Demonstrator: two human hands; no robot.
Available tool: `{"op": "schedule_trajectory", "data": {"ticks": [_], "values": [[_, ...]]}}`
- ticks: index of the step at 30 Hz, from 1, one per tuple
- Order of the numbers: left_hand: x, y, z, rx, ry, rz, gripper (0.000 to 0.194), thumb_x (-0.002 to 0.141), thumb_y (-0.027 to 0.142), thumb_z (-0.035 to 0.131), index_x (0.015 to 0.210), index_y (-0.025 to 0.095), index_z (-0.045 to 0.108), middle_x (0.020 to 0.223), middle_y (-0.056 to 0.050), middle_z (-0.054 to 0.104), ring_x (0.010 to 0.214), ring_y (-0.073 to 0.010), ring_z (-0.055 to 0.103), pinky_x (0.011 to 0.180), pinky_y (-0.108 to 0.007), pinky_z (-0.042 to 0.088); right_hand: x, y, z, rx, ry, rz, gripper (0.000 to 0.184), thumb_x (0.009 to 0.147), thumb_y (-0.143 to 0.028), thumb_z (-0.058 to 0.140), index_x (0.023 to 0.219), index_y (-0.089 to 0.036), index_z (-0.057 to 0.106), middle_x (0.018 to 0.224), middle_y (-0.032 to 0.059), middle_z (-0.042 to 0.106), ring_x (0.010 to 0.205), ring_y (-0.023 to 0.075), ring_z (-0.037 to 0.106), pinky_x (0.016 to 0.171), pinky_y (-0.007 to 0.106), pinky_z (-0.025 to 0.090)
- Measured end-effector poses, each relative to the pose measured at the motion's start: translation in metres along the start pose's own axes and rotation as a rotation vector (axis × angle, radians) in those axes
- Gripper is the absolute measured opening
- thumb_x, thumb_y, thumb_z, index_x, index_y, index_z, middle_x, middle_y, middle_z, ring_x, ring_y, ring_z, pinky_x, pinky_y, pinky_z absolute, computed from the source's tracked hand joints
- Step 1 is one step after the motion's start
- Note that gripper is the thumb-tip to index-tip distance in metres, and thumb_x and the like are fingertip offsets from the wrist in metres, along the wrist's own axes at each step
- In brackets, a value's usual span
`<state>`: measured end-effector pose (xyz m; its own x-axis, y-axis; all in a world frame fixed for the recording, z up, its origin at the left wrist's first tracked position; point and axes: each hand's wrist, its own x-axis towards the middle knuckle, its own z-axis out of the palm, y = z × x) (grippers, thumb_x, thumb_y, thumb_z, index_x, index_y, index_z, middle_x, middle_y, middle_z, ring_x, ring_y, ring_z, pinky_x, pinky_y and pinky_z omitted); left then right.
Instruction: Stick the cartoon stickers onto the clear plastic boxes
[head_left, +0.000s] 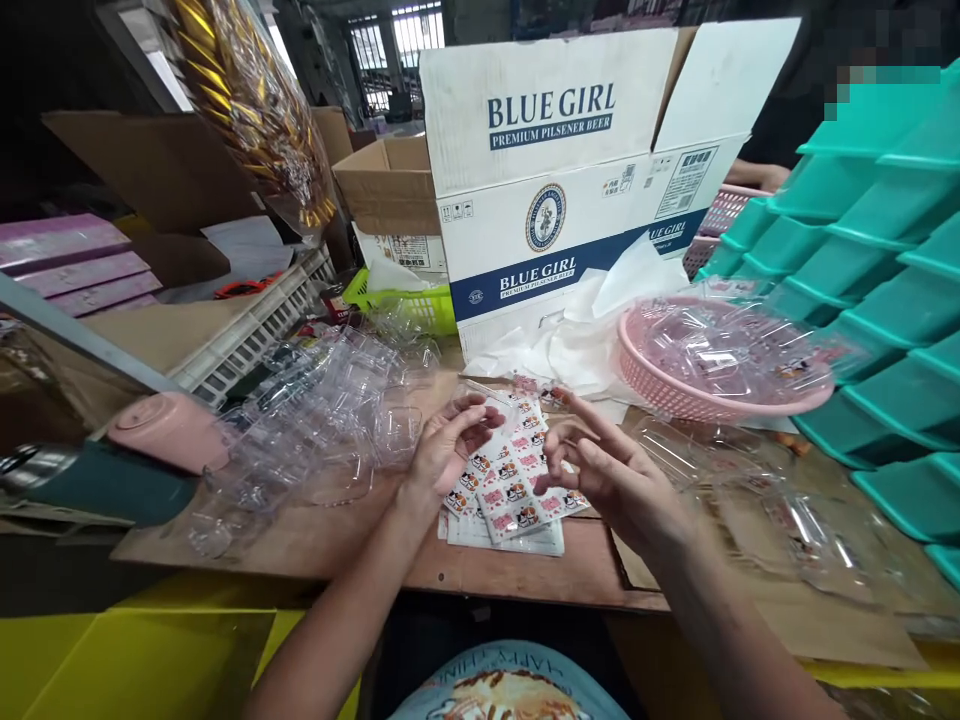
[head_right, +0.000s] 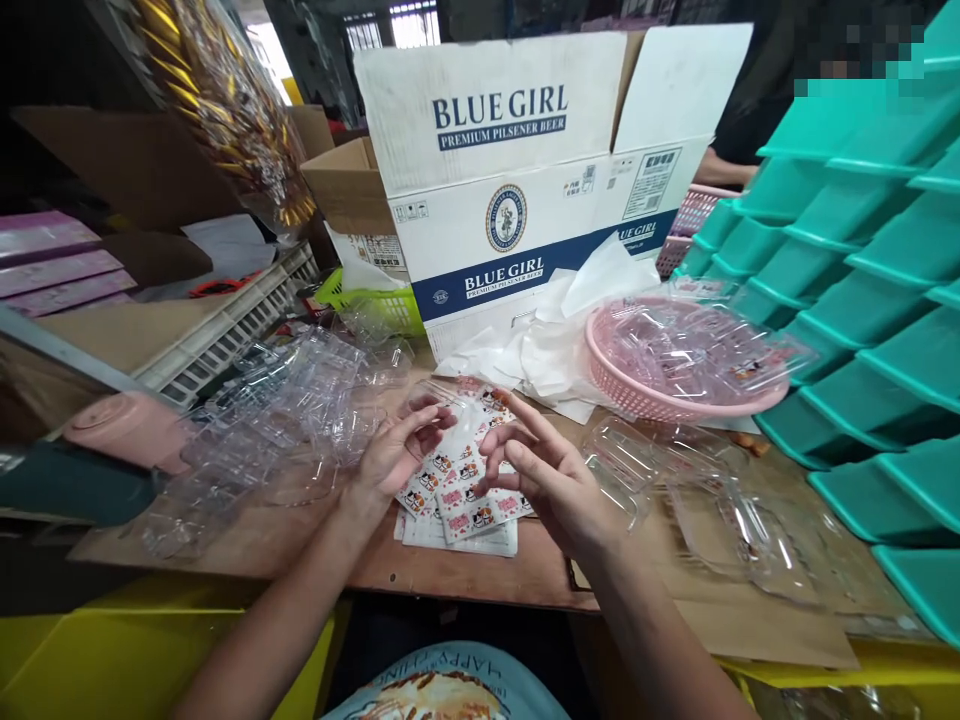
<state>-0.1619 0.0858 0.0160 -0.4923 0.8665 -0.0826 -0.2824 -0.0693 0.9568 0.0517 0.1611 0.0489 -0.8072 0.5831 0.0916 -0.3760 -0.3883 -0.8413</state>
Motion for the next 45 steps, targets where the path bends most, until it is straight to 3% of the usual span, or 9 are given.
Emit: {"op": "schedule_trajectory", "data": {"ticks": [3,7,13,25,29,36,45], "values": [[-0.021,-0.009,0.018,-0.357,-0.036,-0.11,0.034,0.076,0.027,0.078,0.107,0.015,0.07,0.097,-0.009,0.078,0.091,-0.0207,0.075,0.085,-0.031,0.057,-0.009,0.006,0.008,0.184,-0.069,0.105,0.055,0.093,-0.027,0.061,0.146,-0.029,0.045,0.093,0.0039,0.059,0.07,0.0127,0.055,0.07,0.04,0.06],[-0.037,-0.019,0.031,-0.464,-0.026,-0.063,0.018,0.073,0.019,0.081,0.09,0.017,0.075,0.093,-0.005,0.079,0.09,-0.0198,0.075,0.091,-0.037,0.058,-0.022,0.024,0.013,0.355,-0.108,0.182,0.057,0.095,-0.027,0.058,0.148,-0.028,0.04,0.087,0.0018,0.058,0.061,0.0098,0.048,0.058,0.038,0.061],[-0.046,-0.026,0.036,-0.443,-0.028,-0.021,0.011,0.067,0.016,0.086,0.07,0.018,0.075,0.08,0.0,0.078,0.078,-0.0147,0.073,0.085,-0.034,0.061,-0.031,0.042,0.012,0.47,-0.095,0.211,0.054,0.098,-0.024,0.053,0.149,-0.029,0.038,0.084,0.0006,0.059,0.056,0.0071,0.048,0.051,0.032,0.062],[-0.051,-0.033,0.025,-0.389,-0.048,-0.026,0.01,0.073,0.016,0.082,0.081,0.021,0.078,0.095,-0.002,0.079,0.089,-0.0156,0.072,0.089,-0.035,0.06,-0.031,0.049,0.012,0.483,-0.079,0.287,0.058,0.097,-0.024,0.053,0.152,-0.031,0.032,0.08,-0.0013,0.058,0.053,0.0057,0.045,0.047,0.03,0.063],[-0.051,-0.031,0.025,-0.368,-0.028,-0.041,0.008,0.071,0.018,0.083,0.077,0.02,0.078,0.093,-0.002,0.079,0.088,-0.0167,0.073,0.089,-0.036,0.06,-0.029,0.051,0.011,0.476,-0.065,0.302,0.061,0.096,-0.027,0.055,0.152,-0.033,0.03,0.079,-0.0021,0.057,0.052,0.0057,0.043,0.046,0.03,0.062],[-0.05,-0.032,0.026,-0.317,-0.007,-0.075,0.015,0.07,0.021,0.084,0.084,0.019,0.078,0.096,-0.004,0.079,0.092,-0.0211,0.073,0.092,-0.04,0.058,-0.026,0.055,0.01,0.448,-0.056,0.314,0.058,0.095,-0.028,0.058,0.148,-0.033,0.036,0.077,-0.0032,0.055,0.051,0.0054,0.042,0.045,0.028,0.061],[-0.05,-0.032,0.025,-0.314,-0.041,-0.074,0.017,0.075,0.017,0.079,0.092,0.02,0.078,0.101,-0.003,0.078,0.096,-0.0199,0.072,0.096,-0.04,0.057,-0.022,0.057,0.008,0.436,-0.041,0.309,0.053,0.093,-0.029,0.061,0.143,-0.031,0.042,0.076,-0.0035,0.056,0.052,0.0061,0.044,0.046,0.028,0.061]]}}
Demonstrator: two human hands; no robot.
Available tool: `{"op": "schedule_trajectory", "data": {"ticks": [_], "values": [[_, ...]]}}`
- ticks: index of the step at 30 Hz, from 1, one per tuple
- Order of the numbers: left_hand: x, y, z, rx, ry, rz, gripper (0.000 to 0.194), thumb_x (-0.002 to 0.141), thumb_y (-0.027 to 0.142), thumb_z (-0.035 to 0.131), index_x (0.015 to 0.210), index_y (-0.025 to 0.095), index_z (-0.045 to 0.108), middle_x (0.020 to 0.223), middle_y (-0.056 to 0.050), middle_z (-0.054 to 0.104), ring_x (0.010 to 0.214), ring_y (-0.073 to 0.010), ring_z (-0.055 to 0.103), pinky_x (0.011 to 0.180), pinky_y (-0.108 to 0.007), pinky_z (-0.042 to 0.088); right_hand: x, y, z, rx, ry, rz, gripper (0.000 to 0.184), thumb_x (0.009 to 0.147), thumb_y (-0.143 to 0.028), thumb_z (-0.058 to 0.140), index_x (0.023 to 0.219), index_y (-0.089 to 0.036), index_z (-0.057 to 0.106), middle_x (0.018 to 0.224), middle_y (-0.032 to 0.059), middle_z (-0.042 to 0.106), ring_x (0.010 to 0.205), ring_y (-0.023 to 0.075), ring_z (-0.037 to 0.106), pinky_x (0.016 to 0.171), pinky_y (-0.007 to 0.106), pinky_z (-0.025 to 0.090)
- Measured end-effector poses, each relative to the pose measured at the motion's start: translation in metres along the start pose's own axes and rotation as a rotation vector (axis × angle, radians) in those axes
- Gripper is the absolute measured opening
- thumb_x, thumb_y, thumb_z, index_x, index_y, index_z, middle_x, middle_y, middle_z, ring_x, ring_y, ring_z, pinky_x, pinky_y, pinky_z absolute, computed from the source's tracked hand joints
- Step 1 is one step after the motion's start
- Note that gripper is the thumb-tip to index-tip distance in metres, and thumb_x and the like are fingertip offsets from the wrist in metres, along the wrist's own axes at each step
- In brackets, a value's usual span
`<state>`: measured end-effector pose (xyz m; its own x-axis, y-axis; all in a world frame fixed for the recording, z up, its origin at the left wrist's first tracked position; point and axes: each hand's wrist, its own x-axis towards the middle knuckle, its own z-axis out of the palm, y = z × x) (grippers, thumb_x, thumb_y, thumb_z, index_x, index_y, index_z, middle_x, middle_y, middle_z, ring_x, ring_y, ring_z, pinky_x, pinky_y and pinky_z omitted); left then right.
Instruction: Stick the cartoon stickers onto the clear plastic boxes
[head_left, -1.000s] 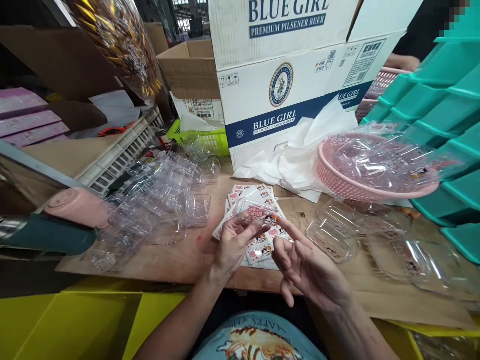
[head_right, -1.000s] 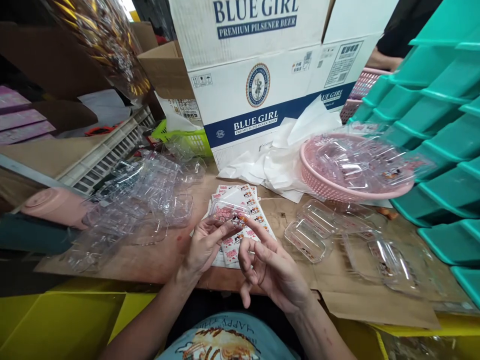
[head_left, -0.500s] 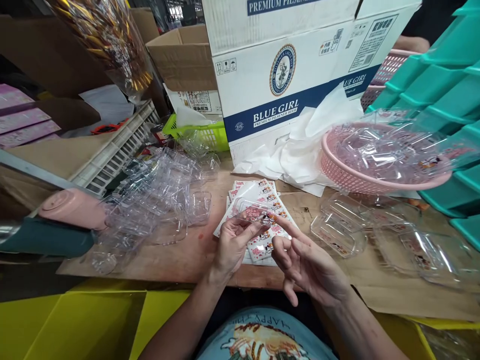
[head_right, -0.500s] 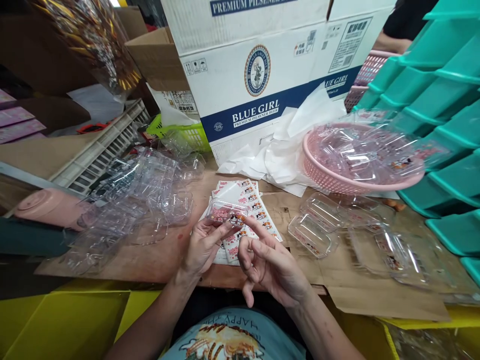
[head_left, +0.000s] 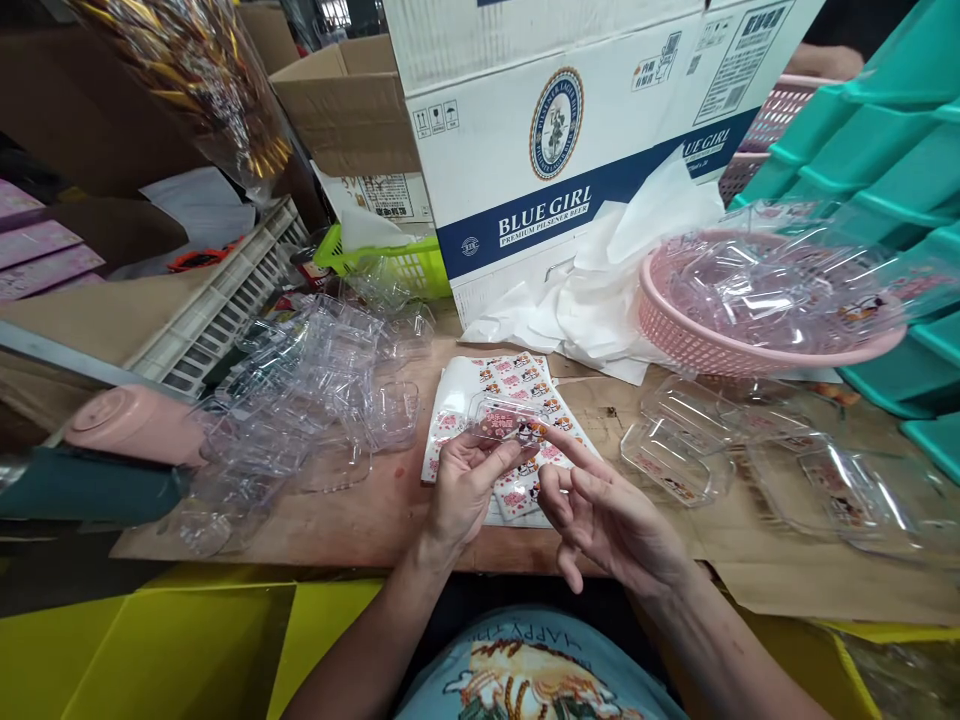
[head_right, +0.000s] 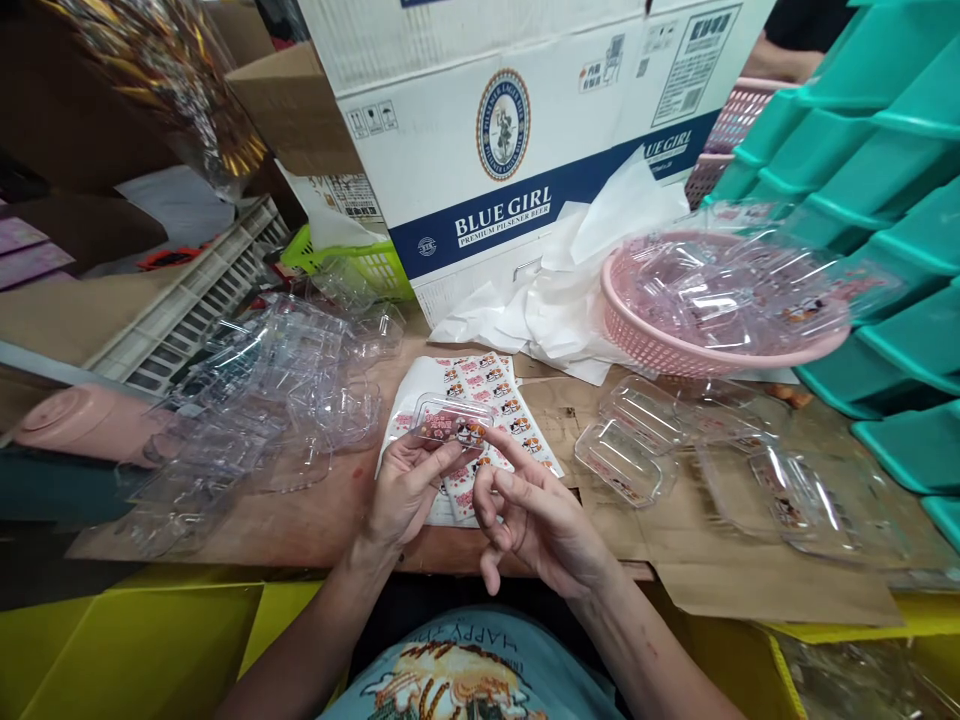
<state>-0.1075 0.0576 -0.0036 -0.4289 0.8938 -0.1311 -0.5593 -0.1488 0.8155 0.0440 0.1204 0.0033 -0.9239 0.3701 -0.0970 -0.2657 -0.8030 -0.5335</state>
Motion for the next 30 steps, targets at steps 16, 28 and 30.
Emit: {"op": "schedule_trajectory", "data": {"ticks": [16,28,30], "values": [[-0.001,0.0,-0.003,0.013,0.015,-0.018,0.018,0.074,0.018,0.081,0.091,0.02,0.078,0.099,-0.003,0.079,0.098,-0.0217,0.073,0.099,-0.044,0.055,0.003,0.001,0.001,-0.083,0.064,-0.023,0.057,0.093,-0.026,0.061,0.146,-0.031,0.04,0.074,-0.0033,0.057,0.051,0.007,0.045,0.048,0.031,0.061],[0.004,-0.002,0.0,-0.093,0.145,-0.028,0.023,0.078,0.038,0.078,0.087,0.017,0.075,0.1,-0.007,0.078,0.102,-0.0258,0.072,0.096,-0.045,0.056,0.009,0.012,0.009,-0.438,0.222,-0.142,0.062,0.091,-0.035,0.066,0.147,-0.029,0.042,0.07,-0.0035,0.055,0.054,0.01,0.051,0.048,0.028,0.057],[0.004,-0.004,0.002,-0.074,0.182,-0.01,0.025,0.076,0.039,0.079,0.087,0.017,0.075,0.099,-0.007,0.078,0.1,-0.0256,0.073,0.094,-0.044,0.058,0.01,0.014,0.01,-0.583,0.287,-0.209,0.059,0.091,-0.037,0.065,0.146,-0.026,0.046,0.068,-0.0041,0.052,0.053,0.0095,0.048,0.049,0.025,0.053]]}}
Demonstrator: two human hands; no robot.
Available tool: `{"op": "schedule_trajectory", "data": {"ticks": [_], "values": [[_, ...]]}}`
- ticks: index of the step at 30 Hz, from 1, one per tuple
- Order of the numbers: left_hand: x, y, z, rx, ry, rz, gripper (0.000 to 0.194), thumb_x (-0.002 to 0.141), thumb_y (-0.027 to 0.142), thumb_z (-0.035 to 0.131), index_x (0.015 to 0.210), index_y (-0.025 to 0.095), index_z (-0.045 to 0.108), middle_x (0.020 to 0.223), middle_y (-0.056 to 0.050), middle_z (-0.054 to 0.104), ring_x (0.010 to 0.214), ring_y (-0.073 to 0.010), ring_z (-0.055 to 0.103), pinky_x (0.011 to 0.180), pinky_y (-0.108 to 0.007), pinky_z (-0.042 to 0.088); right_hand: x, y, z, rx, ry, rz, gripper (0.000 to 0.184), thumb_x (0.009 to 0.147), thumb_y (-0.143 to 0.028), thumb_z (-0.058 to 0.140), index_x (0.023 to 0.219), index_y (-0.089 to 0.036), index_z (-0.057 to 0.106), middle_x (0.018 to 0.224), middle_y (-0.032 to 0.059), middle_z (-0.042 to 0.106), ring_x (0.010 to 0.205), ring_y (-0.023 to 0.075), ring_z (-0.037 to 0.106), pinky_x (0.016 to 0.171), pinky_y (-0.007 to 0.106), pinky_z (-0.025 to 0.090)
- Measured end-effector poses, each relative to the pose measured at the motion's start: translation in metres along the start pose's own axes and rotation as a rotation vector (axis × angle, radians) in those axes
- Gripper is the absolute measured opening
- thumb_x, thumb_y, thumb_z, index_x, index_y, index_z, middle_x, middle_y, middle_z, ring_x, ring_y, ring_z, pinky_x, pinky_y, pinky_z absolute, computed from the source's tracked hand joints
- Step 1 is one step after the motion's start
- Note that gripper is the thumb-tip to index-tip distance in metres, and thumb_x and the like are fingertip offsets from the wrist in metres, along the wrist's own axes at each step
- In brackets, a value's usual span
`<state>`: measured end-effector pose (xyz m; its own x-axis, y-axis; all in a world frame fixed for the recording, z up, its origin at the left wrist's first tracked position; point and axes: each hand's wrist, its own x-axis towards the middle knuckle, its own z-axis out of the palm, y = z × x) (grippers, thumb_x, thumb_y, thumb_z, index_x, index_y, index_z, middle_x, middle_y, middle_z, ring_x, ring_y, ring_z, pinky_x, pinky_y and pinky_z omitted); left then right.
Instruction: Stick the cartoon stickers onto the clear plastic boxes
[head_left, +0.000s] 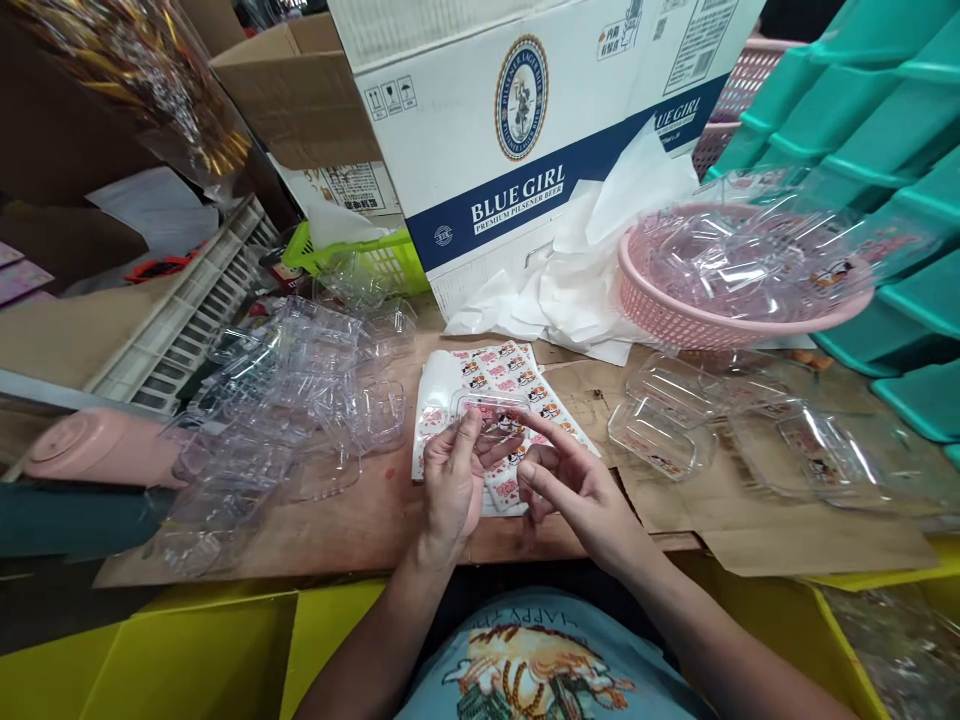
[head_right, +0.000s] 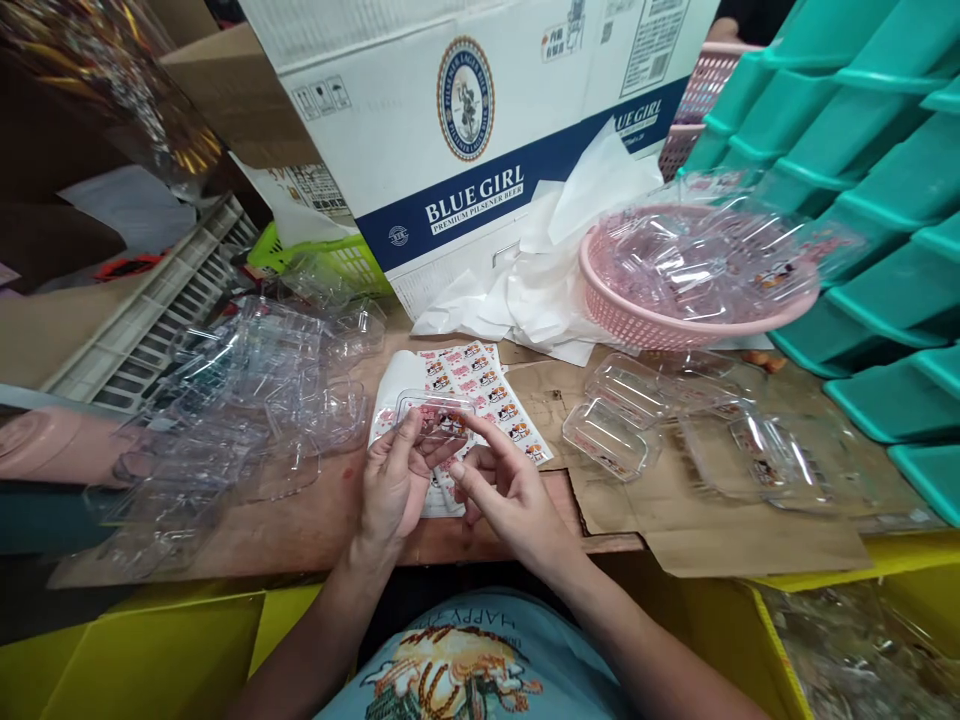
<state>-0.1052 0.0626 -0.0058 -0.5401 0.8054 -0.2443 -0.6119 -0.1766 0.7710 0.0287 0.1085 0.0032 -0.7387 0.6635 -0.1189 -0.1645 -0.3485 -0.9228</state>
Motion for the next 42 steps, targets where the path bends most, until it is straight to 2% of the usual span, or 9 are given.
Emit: {"op": "schedule_trajectory", "data": {"ticks": [8,12,19,25,28,31,34,39,42], "values": [[-0.002,0.001,0.004,0.036,0.043,0.123,0.02,0.074,0.037,0.081,0.076,0.018,0.076,0.088,-0.003,0.079,0.086,-0.0209,0.075,0.086,-0.039,0.062,-0.009,0.019,-0.01,-0.93,0.283,-0.378,0.069,0.095,-0.024,0.052,0.158,-0.023,0.023,0.065,0.0002,0.054,0.053,0.0155,0.043,0.055,0.028,0.042],[-0.006,0.003,0.004,0.045,-0.002,0.087,0.018,0.074,0.034,0.082,0.083,0.019,0.078,0.093,-0.004,0.079,0.088,-0.0214,0.075,0.086,-0.038,0.062,-0.01,0.014,-0.014,-1.223,0.208,-0.447,0.06,0.098,-0.022,0.043,0.156,-0.025,0.03,0.079,0.0094,0.065,0.064,0.021,0.052,0.064,0.033,0.047],[-0.025,0.004,0.023,0.256,-0.32,-0.114,0.02,0.076,0.036,0.08,0.087,0.019,0.08,0.087,-0.008,0.079,0.082,-0.0269,0.075,0.08,-0.042,0.063,-0.022,-0.051,-0.042,-0.998,0.2,-0.552,0.066,0.091,-0.04,0.066,0.15,-0.029,0.039,0.126,0.0107,0.059,0.112,0.0261,0.057,0.096,0.042,0.049],[0.01,0.024,-0.011,1.146,-0.078,0.692,0.068,0.076,0.038,0.079,0.139,0.022,0.056,0.145,-0.015,0.053,0.133,-0.0339,0.051,0.115,-0.051,0.038,-0.044,-0.07,-0.136,-1.536,0.614,-0.583,0.059,0.093,-0.037,0.061,0.148,-0.022,0.043,0.138,0.0194,0.051,0.127,0.0343,0.049,0.104,0.056,0.04],[0.038,0.02,-0.037,1.566,-0.023,0.684,0.094,0.08,0.04,0.075,0.155,0.015,0.025,0.158,-0.026,0.03,0.145,-0.0425,0.032,0.114,-0.061,0.033,-0.033,-0.061,-0.157,-1.761,0.658,-0.632,0.053,0.095,-0.031,0.057,0.146,-0.021,0.046,0.151,0.0215,0.04,0.14,0.0417,0.035,0.106,0.068,0.031],[0.057,0.01,-0.052,1.7,0.008,0.589,0.078,0.088,0.023,0.063,0.155,0.012,0.026,0.146,-0.027,0.047,0.135,-0.0407,0.048,0.107,-0.059,0.042,-0.019,-0.05,-0.13,-1.578,0.635,-0.864,0.051,0.095,-0.023,0.057,0.146,-0.023,0.047,0.145,0.0196,0.048,0.134,0.0362,0.045,0.106,0.059,0.038],[0.061,0.009,-0.054,1.48,0.026,0.669,0.056,0.09,0.009,0.05,0.145,0.015,0.046,0.132,-0.02,0.063,0.122,-0.0309,0.061,0.105,-0.05,0.047,-0.003,-0.043,-0.082,-1.233,0.418,-0.948,0.045,0.095,-0.018,0.056,0.14,-0.025,0.054,0.124,0.0136,0.065,0.117,0.0269,0.06,0.099,0.046,0.049],[0.04,0.028,-0.03,0.749,0.035,0.708,0.044,0.09,0.026,0.059,0.133,0.017,0.058,0.126,-0.014,0.068,0.112,-0.022,0.067,0.097,-0.036,0.055,0.043,-0.029,-0.019,-0.687,0.184,-0.545,0.044,0.092,-0.039,0.064,0.133,-0.024,0.058,0.12,0.0109,0.068,0.109,0.0235,0.065,0.091,0.041,0.053],[0.026,0.035,-0.015,0.597,0.049,0.719,0.045,0.089,0.027,0.062,0.133,0.017,0.057,0.118,-0.012,0.069,0.101,-0.0186,0.069,0.091,-0.031,0.057,0.067,-0.013,0.002,-0.567,0.079,-0.358,0.054,0.079,-0.049,0.075,0.123,-0.02,0.061,0.095,0.007,0.071,0.088,0.0201,0.067,0.076,0.033,0.054]]}}
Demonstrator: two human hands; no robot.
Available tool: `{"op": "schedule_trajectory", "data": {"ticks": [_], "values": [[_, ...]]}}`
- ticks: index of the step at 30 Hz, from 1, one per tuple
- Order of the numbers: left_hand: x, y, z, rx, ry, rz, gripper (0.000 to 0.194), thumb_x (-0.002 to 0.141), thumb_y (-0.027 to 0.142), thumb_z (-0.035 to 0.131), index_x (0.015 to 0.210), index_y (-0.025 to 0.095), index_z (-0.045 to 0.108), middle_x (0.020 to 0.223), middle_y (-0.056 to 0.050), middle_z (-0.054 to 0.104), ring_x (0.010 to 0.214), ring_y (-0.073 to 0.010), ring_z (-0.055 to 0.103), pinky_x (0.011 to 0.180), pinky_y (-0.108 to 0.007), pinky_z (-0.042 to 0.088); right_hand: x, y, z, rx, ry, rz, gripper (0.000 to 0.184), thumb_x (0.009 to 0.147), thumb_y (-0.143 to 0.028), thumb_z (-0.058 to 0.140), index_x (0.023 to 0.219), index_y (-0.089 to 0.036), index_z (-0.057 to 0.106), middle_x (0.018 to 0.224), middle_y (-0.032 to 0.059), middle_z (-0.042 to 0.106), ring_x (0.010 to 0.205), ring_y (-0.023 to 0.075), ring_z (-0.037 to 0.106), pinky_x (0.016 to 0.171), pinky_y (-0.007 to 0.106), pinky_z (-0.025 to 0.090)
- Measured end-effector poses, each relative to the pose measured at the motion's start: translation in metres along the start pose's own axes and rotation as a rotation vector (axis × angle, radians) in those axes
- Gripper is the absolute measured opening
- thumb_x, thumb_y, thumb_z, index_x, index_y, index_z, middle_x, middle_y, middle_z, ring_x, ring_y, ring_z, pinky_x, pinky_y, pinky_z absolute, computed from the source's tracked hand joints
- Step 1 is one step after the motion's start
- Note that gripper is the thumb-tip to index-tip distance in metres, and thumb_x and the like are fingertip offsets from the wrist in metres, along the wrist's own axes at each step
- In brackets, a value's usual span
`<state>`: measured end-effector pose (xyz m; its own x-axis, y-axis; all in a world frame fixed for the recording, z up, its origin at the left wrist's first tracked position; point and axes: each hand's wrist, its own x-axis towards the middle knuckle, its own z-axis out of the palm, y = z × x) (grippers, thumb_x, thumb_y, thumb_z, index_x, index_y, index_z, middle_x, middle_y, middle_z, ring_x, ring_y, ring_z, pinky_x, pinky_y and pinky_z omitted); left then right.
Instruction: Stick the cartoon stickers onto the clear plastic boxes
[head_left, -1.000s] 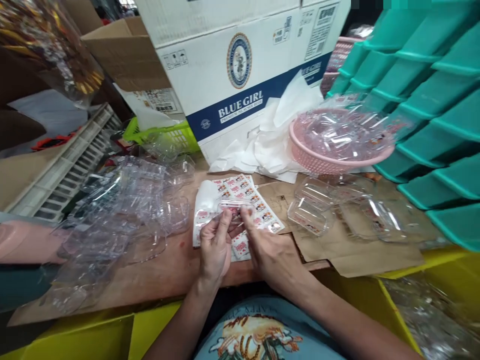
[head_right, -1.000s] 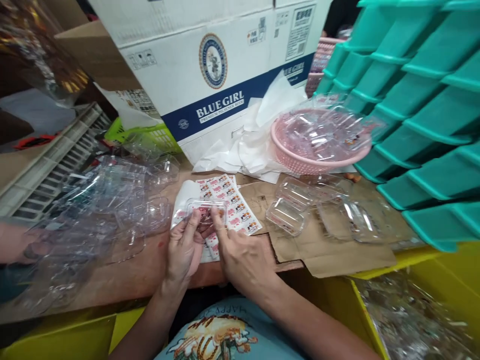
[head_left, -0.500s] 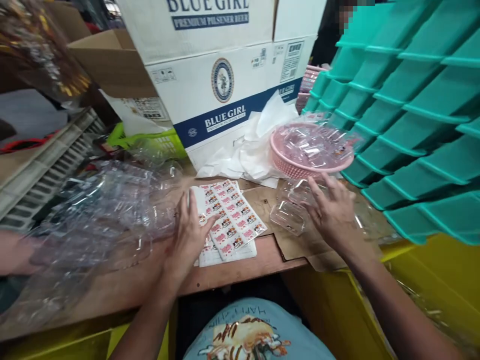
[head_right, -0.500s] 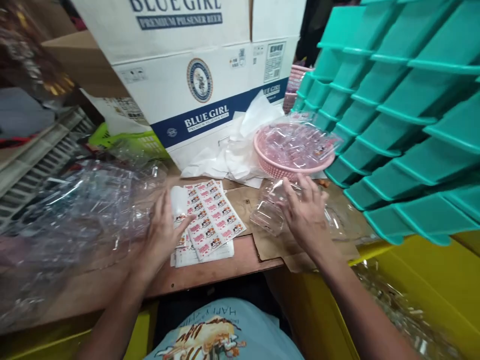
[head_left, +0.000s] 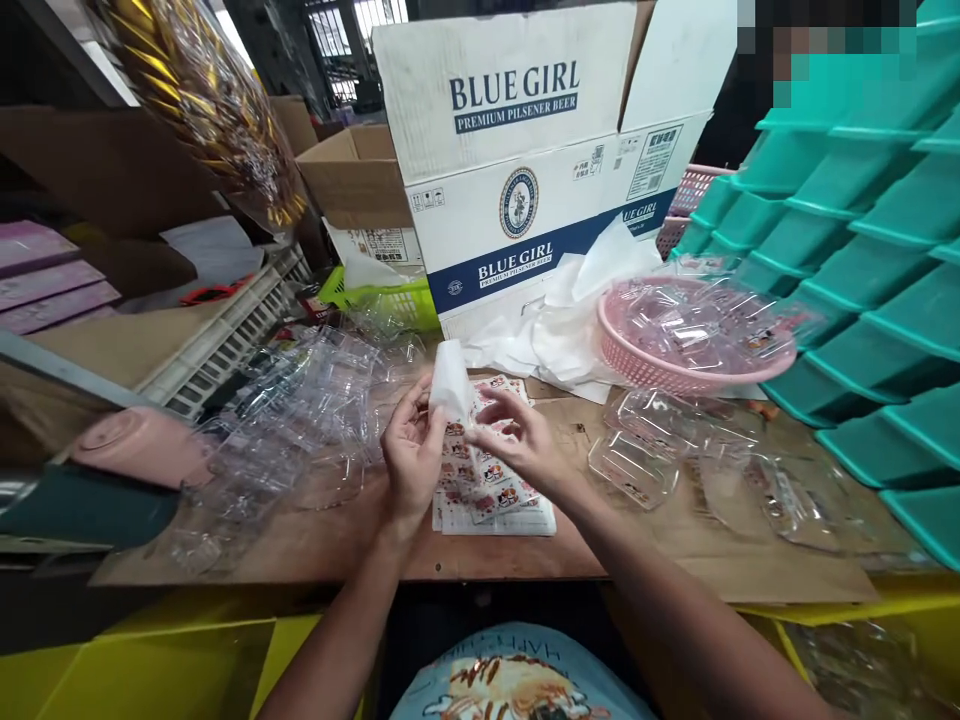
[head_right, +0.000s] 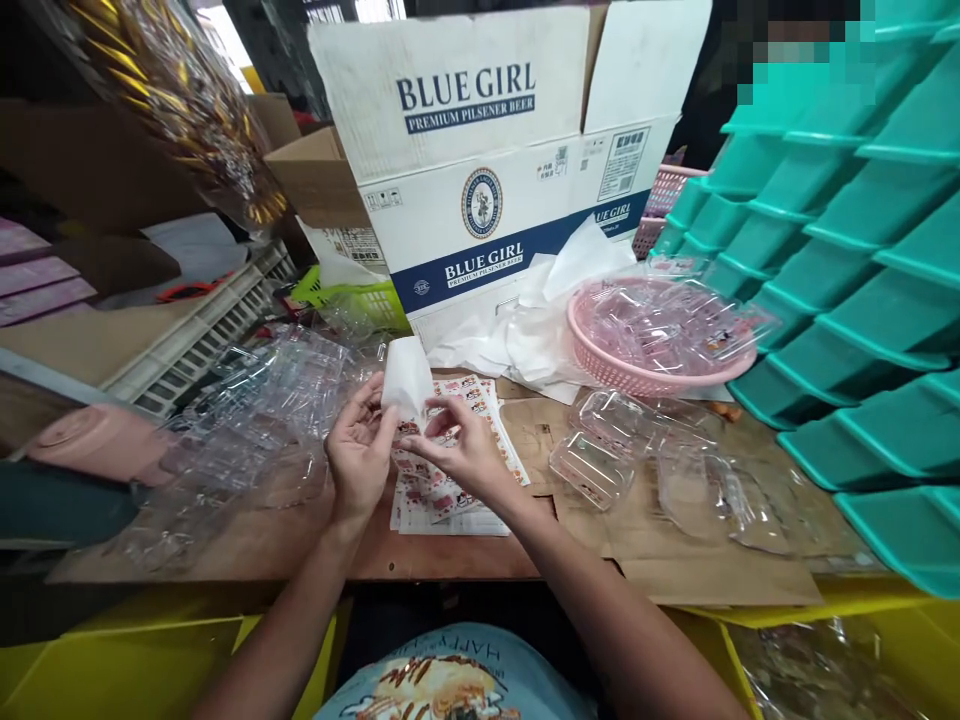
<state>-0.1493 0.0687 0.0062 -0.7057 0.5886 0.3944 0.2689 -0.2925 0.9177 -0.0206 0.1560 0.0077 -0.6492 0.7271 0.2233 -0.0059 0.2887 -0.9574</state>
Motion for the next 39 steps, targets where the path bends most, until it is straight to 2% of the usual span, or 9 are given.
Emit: {"op": "schedule_trajectory", "data": {"ticks": [5,8,12,15,18,22,27,33,39], "values": [[0.0,0.018,-0.009,0.245,-0.046,0.193,0.062,0.089,0.024,0.063,0.147,0.023,0.042,0.138,-0.014,0.053,0.116,-0.0226,0.062,0.099,-0.039,0.054,0.004,0.005,0.007,-0.046,-0.144,-0.007,0.032,0.09,-0.047,0.058,0.078,-0.018,0.062,0.07,0.0012,0.061,0.064,0.0138,0.056,0.058,0.026,0.046],[0.014,0.029,-0.02,0.534,-0.292,0.369,0.07,0.08,0.022,0.073,0.144,0.024,0.047,0.145,-0.013,0.049,0.132,-0.0302,0.049,0.116,-0.054,0.035,0.007,-0.009,-0.019,-0.12,-0.287,-0.045,0.02,0.086,-0.036,0.064,0.078,-0.018,0.067,0.07,0.0003,0.064,0.065,0.0138,0.057,0.064,0.026,0.044],[0.029,0.025,-0.023,0.456,-0.725,0.129,0.014,0.084,0.019,0.066,0.097,0.019,0.073,0.091,-0.005,0.072,0.089,-0.0214,0.068,0.093,-0.046,0.054,0.016,-0.019,-0.056,-0.333,-0.405,-0.034,0.024,0.083,-0.032,0.07,0.102,-0.019,0.067,0.07,-0.0013,0.063,0.064,0.0134,0.056,0.064,0.026,0.042],[0.02,0.01,-0.02,0.221,-0.605,-0.188,0.013,0.088,0.027,0.062,0.088,0.015,0.068,0.084,-0.005,0.069,0.07,-0.016,0.066,0.071,-0.035,0.059,0.016,-0.007,-0.07,-0.294,-0.415,0.097,0.024,0.081,-0.036,0.071,0.092,-0.016,0.065,0.067,-0.0018,0.06,0.06,0.0126,0.053,0.057,0.025,0.04],[-0.007,-0.001,-0.024,0.19,-0.644,-0.262,0.028,0.085,0.036,0.069,0.106,0.017,0.066,0.099,-0.006,0.069,0.084,-0.0184,0.067,0.079,-0.036,0.058,0.004,0.005,-0.074,-0.315,-0.378,0.096,0.024,0.086,-0.04,0.066,0.085,-0.016,0.067,0.073,0.0018,0.065,0.066,0.0145,0.057,0.062,0.027,0.044],[-0.045,-0.008,-0.032,0.392,-0.83,-0.123,0.054,0.07,0.032,0.084,0.119,0.023,0.063,0.111,-0.006,0.067,0.101,-0.0224,0.064,0.092,-0.04,0.052,-0.019,0.004,-0.073,-0.388,-0.351,0.005,0.028,0.089,-0.044,0.065,0.104,-0.02,0.071,0.1,0.0072,0.072,0.09,0.0204,0.066,0.081,0.032,0.05],[-0.067,-0.026,-0.028,0.547,-0.645,0.113,0.012,0.086,0.014,0.066,0.097,0.018,0.066,0.096,-0.006,0.063,0.094,-0.0202,0.062,0.083,-0.037,0.053,-0.04,0.014,-0.058,-0.556,-0.303,0.038,0.04,0.086,-0.048,0.067,0.111,-0.017,0.069,0.09,0.009,0.072,0.081,0.0231,0.065,0.075,0.036,0.051],[-0.071,-0.017,-0.029,0.64,-0.464,0.421,0.014,0.086,0.008,0.061,0.095,0.02,0.06,0.134,-0.012,0.052,0.128,-0.0274,0.049,0.106,-0.051,0.045,-0.039,0.018,-0.039,-0.389,-0.063,-0.138,0.038,0.089,-0.033,0.064,0.125,-0.02,0.063,0.101,0.0092,0.069,0.095,0.0234,0.063,0.089,0.04,0.049],[-0.061,0.001,-0.027,0.642,-0.478,0.569,0.019,0.083,0.018,0.07,0.099,0.022,0.06,0.146,-0.011,0.047,0.14,-0.0311,0.039,0.115,-0.057,0.035,-0.023,-0.008,-0.041,-0.2,-0.209,0.081,0.037,0.082,-0.054,0.069,0.078,-0.017,0.07,0.075,0.0025,0.067,0.074,0.0191,0.061,0.068,0.031,0.048]]}}
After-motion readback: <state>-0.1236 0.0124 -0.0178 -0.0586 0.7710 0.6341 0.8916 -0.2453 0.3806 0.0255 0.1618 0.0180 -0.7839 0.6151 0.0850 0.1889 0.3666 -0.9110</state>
